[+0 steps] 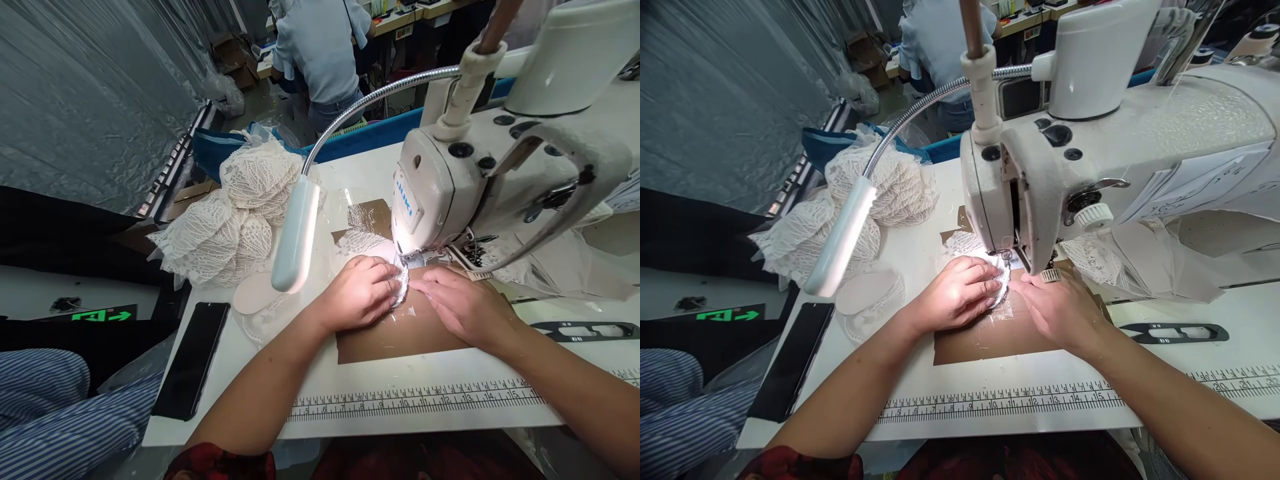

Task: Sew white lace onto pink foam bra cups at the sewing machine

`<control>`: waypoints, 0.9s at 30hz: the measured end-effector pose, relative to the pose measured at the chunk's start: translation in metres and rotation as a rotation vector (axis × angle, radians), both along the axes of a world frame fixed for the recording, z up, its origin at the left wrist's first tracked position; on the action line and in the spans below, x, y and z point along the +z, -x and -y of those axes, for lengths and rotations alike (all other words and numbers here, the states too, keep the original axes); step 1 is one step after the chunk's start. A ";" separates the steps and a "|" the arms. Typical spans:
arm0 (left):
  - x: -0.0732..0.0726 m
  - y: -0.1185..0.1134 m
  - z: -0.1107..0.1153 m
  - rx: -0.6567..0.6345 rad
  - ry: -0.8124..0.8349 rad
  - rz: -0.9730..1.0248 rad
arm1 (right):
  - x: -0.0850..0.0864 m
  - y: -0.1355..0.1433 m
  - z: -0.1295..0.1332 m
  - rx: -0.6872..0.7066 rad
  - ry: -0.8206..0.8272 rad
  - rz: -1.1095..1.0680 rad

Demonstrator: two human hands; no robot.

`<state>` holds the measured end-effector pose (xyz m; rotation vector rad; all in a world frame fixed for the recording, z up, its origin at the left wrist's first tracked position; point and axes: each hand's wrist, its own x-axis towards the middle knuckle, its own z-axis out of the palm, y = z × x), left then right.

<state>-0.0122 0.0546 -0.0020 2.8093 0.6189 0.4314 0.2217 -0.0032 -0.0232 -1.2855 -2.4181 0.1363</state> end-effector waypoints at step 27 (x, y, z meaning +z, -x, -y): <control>-0.004 -0.007 0.004 0.160 0.006 -0.017 | 0.006 0.002 0.000 0.038 0.031 0.004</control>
